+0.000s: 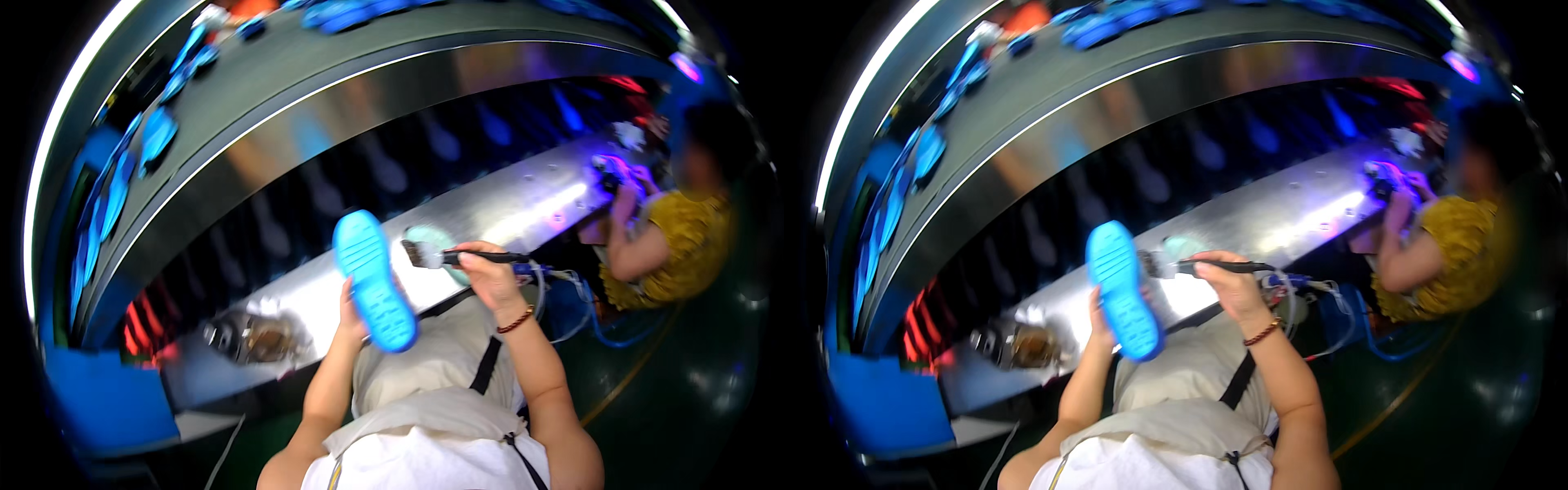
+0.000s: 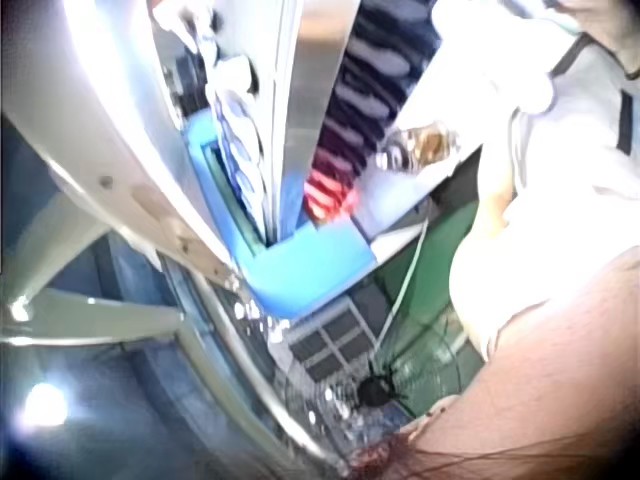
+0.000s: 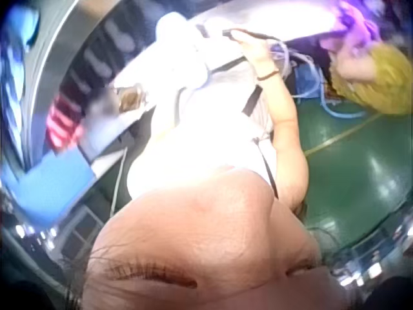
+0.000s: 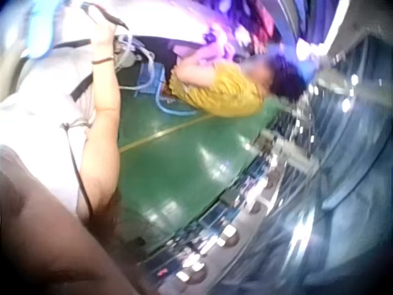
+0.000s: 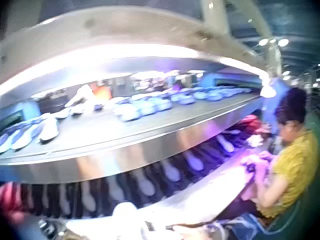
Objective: The person applies a substance using a brush to blue shoe soles and a light blue shoe part, then places the items onto a moving conveyor belt.
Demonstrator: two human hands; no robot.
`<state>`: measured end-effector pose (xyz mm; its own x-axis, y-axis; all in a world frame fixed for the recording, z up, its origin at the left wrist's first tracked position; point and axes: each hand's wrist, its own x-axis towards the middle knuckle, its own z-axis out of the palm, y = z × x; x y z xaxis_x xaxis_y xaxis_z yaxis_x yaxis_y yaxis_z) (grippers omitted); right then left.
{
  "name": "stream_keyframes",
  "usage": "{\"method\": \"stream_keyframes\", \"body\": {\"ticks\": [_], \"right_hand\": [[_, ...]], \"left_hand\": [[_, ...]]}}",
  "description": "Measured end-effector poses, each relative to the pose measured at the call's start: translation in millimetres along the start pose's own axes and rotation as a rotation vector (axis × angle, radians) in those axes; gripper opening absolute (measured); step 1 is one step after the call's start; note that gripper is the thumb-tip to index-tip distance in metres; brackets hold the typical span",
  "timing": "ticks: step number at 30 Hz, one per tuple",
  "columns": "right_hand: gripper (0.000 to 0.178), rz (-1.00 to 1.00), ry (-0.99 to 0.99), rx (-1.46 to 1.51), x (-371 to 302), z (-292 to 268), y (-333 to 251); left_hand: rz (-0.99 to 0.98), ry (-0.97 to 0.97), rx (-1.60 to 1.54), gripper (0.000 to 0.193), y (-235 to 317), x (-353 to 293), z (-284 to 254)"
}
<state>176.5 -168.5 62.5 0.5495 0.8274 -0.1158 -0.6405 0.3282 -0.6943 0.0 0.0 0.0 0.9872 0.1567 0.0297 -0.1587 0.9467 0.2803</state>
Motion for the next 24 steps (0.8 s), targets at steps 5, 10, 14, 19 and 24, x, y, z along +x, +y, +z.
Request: {"method": "stream_keyframes", "body": {"ticks": [5, 10, 14, 19, 24], "right_hand": [[0.017, 0.014, -0.011, -0.159, 49.4, -10.9, 8.3], [0.018, -0.025, 0.013, -0.268, 87.7, 6.8, 9.8], [0.014, -0.189, -0.005, -0.598, 104.3, 30.1, 9.1], [0.017, -0.519, -0.25, -1.149, 70.7, 61.3, 18.4], [0.016, -0.072, -0.555, -1.192, 25.1, 42.1, -6.7]], "left_hand": [[0.053, 0.21, -0.154, 0.098, -18.5, 56.6, 30.2], [0.008, 0.191, 0.019, 0.096, -17.8, 62.4, 33.2], [0.065, 0.203, 0.119, 0.089, -19.1, 60.1, 26.7], [0.145, 0.455, 0.221, 0.087, -11.1, 66.8, 24.2], [0.131, 0.412, 0.174, 0.093, 13.1, 46.3, 22.5]]}}
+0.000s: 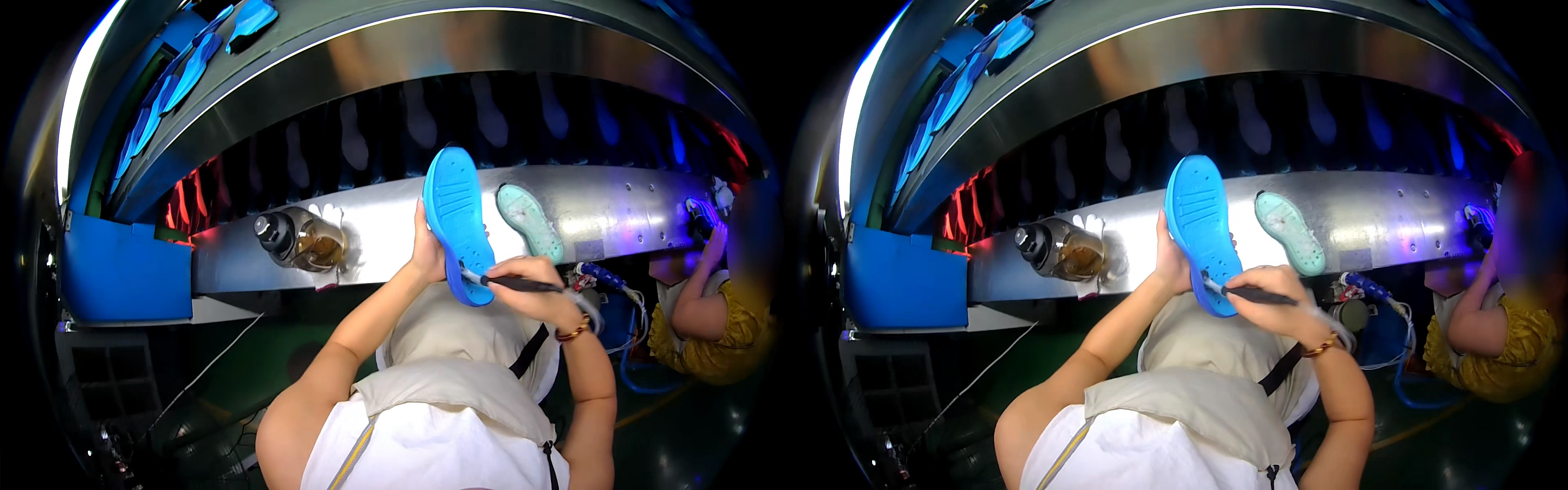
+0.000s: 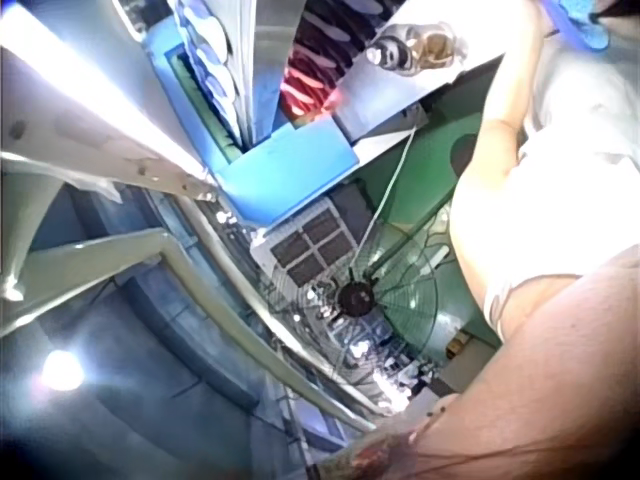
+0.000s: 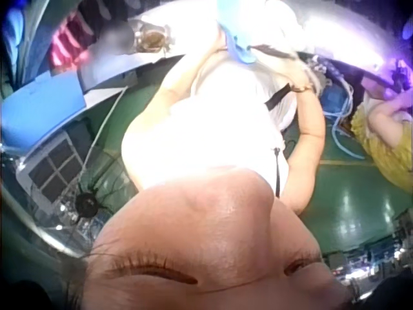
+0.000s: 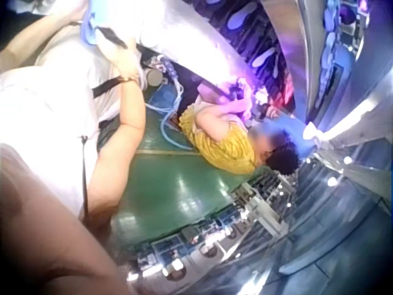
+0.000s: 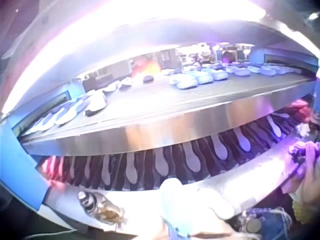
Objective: The person applies a substance using a brush to blue shoe soles and a light blue shoe part, then places the items onto a moving conveyor belt.
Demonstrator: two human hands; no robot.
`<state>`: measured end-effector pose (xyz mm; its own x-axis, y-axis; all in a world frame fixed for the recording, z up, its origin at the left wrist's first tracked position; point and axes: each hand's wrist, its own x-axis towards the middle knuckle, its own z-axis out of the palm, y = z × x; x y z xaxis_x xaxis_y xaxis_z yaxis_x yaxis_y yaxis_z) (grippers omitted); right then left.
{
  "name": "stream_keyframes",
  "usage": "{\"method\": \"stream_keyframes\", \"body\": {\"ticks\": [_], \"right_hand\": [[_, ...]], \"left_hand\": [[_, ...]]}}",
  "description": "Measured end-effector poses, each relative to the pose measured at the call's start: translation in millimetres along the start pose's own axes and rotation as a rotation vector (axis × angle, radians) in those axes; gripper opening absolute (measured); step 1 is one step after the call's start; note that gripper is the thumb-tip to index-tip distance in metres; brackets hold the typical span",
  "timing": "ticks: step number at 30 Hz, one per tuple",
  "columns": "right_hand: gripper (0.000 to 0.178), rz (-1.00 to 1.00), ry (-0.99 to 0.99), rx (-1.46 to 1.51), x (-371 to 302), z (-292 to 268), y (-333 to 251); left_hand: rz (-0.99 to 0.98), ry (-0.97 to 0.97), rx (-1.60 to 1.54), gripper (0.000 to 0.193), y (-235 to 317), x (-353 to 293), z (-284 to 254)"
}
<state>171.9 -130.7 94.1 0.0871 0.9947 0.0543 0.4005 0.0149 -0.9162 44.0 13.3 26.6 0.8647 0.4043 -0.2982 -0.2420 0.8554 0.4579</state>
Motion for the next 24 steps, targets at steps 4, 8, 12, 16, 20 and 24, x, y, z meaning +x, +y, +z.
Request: {"method": "stream_keyframes", "body": {"ticks": [4, 8, 12, 16, 20, 24], "right_hand": [[0.013, -0.009, 0.333, 0.34, 14.1, -25.5, -16.3], [0.014, -0.08, 0.284, 0.252, 24.2, -23.3, -17.9], [0.015, -0.197, 0.123, 0.493, 14.4, -28.2, -16.1], [0.016, -0.139, 0.199, 0.294, 21.5, -35.5, -16.9], [0.018, -0.325, 0.027, 0.346, 13.0, -33.9, -18.3], [0.02, -0.323, 0.183, 0.137, 16.7, -34.5, -12.7]], "left_hand": [[-0.091, -0.104, -0.021, 0.097, -6.8, -10.3, 26.8], [-0.095, -0.121, -0.066, 0.092, -10.5, -9.5, 47.0], [-0.033, -0.181, -0.019, 0.088, -3.0, -10.1, 47.0], [0.064, -0.159, 0.145, 0.091, 0.4, -3.3, 48.1], [0.162, -0.162, 0.193, 0.094, 12.0, -10.1, 55.9], [0.276, -0.133, 0.127, 0.096, 15.5, -1.0, 62.9]]}}
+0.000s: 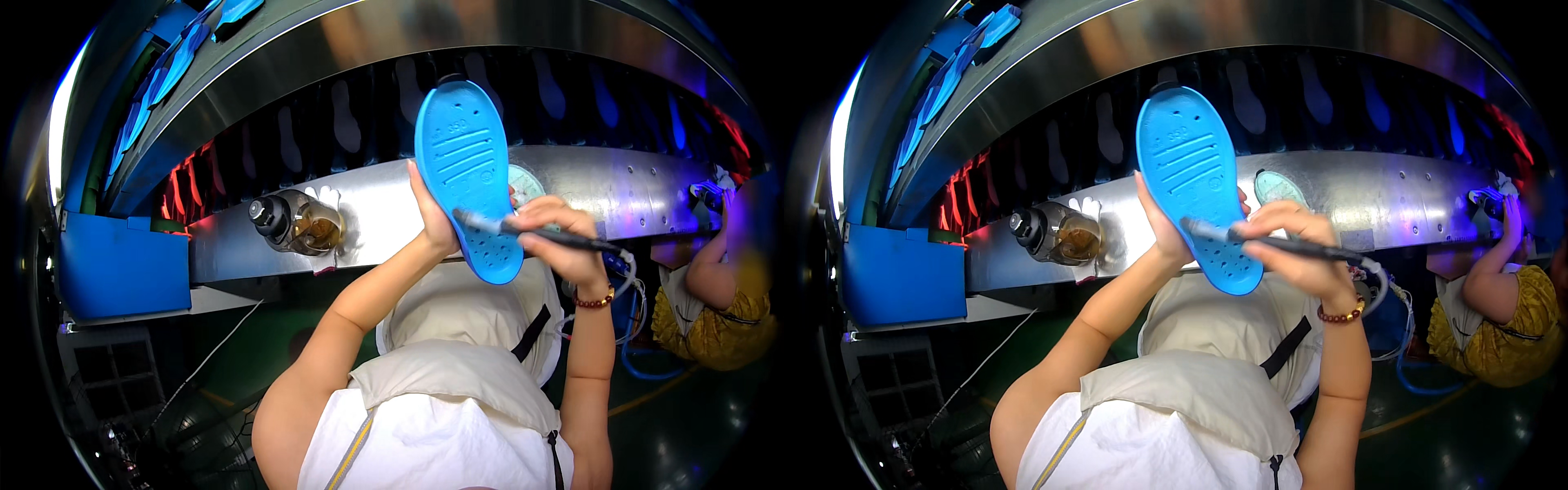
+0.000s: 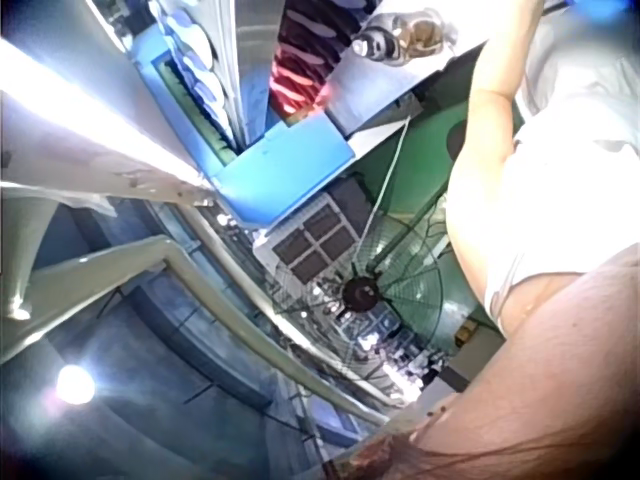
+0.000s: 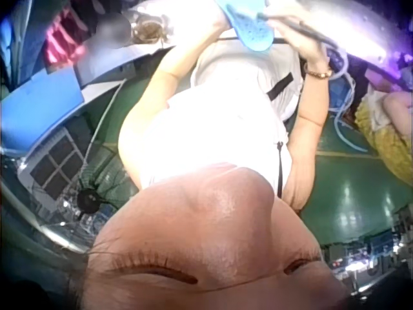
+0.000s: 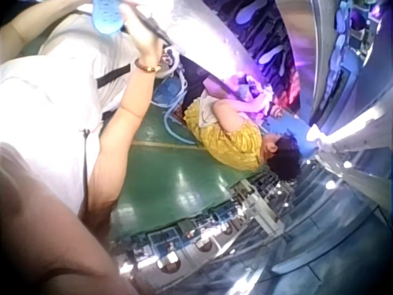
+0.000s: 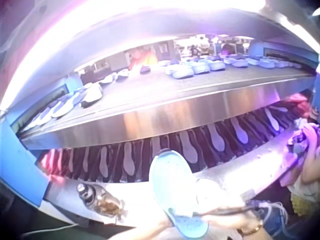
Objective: The person applies a substance using a brush to blue shoe soles and a light blue shoe part, then places the items onto a moving conveyor belt.
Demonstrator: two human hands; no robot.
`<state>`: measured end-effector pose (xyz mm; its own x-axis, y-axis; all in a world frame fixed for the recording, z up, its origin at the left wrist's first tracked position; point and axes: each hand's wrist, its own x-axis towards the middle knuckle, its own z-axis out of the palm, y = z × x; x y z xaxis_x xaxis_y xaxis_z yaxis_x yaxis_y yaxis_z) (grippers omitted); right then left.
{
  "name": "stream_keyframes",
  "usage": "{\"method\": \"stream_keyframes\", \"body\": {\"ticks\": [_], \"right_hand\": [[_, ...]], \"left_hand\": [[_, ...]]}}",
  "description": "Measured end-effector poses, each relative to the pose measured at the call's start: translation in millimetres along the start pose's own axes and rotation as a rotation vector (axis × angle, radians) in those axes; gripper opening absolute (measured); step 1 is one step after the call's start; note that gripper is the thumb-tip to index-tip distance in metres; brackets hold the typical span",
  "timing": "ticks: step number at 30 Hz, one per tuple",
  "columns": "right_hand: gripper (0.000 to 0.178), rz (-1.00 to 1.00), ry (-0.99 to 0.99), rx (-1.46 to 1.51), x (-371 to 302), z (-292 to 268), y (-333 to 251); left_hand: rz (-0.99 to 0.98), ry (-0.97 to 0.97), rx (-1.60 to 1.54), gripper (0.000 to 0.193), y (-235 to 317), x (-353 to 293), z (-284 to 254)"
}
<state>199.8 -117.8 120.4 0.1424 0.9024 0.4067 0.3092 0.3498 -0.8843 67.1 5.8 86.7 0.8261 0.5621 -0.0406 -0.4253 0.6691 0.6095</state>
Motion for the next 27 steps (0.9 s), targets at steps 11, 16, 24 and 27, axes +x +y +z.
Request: {"method": "stream_keyframes", "body": {"ticks": [11, 16, 24, 27], "right_hand": [[0.025, -0.031, -0.211, 0.047, -19.8, 2.2, -9.8], [0.022, 0.115, 0.056, 0.129, -22.3, 0.9, 0.2], [0.017, 0.24, 0.133, 0.624, -32.2, 2.2, 17.5], [0.016, 0.326, 0.32, 0.908, -26.8, 23.4, 5.5]], "left_hand": [[0.131, -0.051, -0.12, 0.098, 31.4, 2.2, 5.7], [0.11, -0.004, -0.069, 0.094, 35.3, 7.5, 11.1], [-0.028, -0.129, -0.205, 0.097, 35.4, 9.4, 14.0], [0.0, -0.068, -0.283, 0.086, 4.2, -18.2, 16.6]]}}
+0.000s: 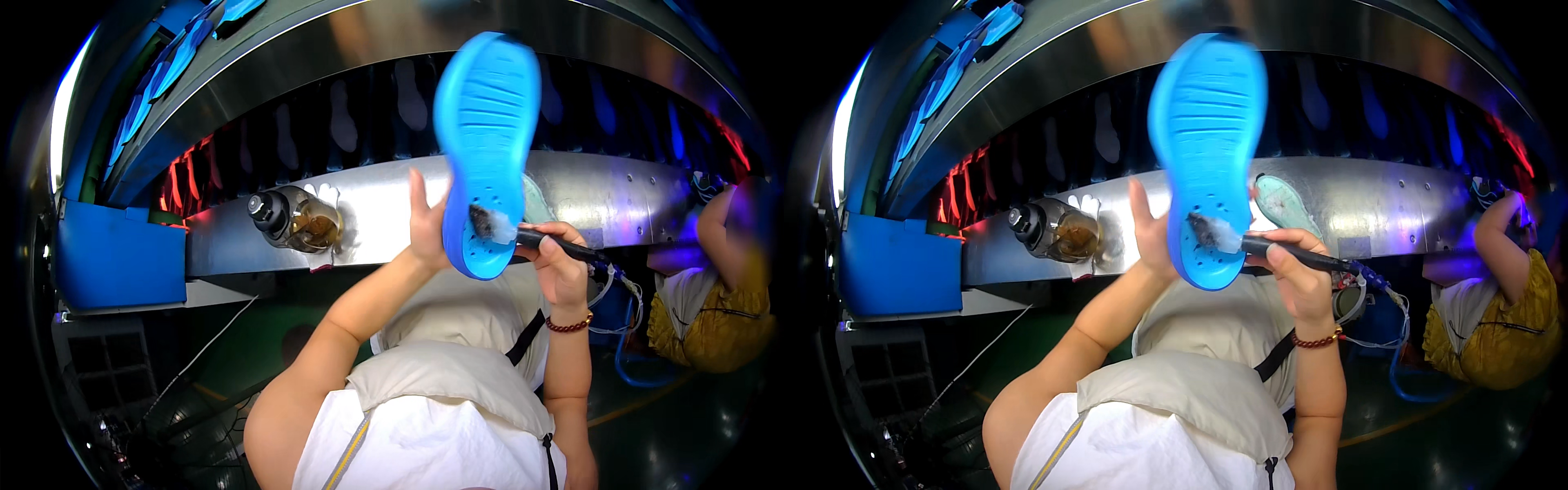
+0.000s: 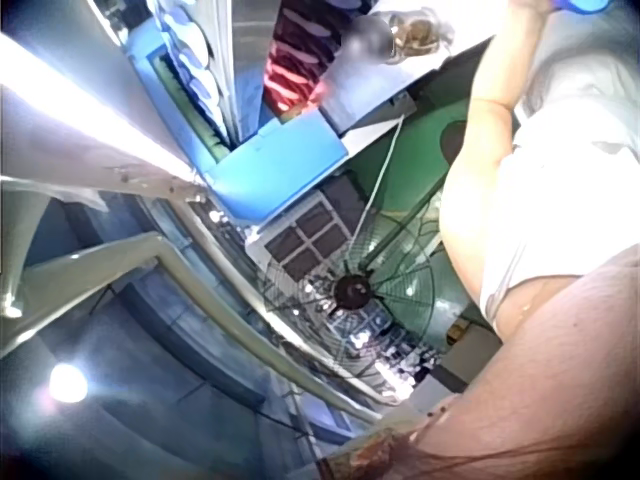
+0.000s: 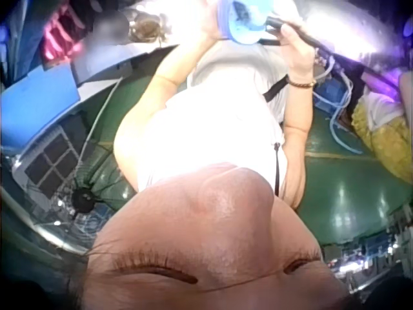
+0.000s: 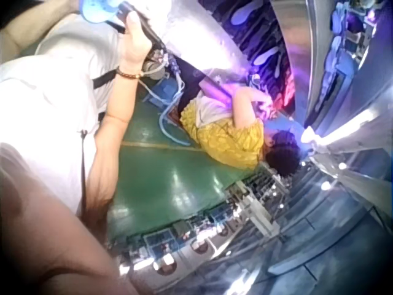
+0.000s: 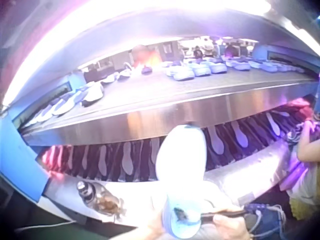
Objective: The person applies a substance using a brush to blue shoe soles and a light blue shoe part, then places the items onto a moving conveyor belt.
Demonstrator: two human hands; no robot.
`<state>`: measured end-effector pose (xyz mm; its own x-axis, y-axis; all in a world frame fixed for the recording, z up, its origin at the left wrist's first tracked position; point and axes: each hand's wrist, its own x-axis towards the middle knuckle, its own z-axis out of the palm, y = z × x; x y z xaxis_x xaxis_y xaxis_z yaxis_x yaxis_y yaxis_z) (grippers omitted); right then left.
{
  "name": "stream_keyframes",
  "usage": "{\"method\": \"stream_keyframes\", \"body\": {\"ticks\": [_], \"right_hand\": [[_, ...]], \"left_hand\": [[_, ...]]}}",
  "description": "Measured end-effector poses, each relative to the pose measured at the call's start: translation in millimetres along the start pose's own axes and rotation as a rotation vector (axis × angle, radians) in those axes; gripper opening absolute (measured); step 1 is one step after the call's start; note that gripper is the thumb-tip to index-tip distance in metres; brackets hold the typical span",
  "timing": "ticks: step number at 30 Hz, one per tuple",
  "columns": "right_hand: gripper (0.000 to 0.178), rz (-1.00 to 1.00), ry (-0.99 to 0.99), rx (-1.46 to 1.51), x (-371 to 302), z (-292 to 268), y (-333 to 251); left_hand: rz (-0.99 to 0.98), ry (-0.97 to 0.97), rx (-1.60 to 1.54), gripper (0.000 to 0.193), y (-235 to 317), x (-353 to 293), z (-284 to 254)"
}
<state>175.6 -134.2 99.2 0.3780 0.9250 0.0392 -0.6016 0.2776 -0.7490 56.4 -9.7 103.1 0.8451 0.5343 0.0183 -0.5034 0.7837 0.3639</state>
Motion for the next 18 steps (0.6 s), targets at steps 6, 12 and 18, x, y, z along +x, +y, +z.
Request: {"method": "stream_keyframes", "body": {"ticks": [6, 12, 18], "right_hand": [[0.022, -0.069, -0.257, -0.862, -16.1, 22.4, -14.3], [0.019, -0.167, -0.456, -0.946, 3.5, 12.2, -29.4], [0.018, -0.098, -0.719, -0.984, -2.1, 20.0, -57.3]], "left_hand": [[-0.254, -0.226, 0.115, 0.064, 26.1, 9.1, -30.8], [-0.526, -0.191, 0.398, 0.061, 40.3, 13.7, -7.9], [-0.823, -0.042, 0.596, 0.058, 48.6, 17.0, -5.0]]}}
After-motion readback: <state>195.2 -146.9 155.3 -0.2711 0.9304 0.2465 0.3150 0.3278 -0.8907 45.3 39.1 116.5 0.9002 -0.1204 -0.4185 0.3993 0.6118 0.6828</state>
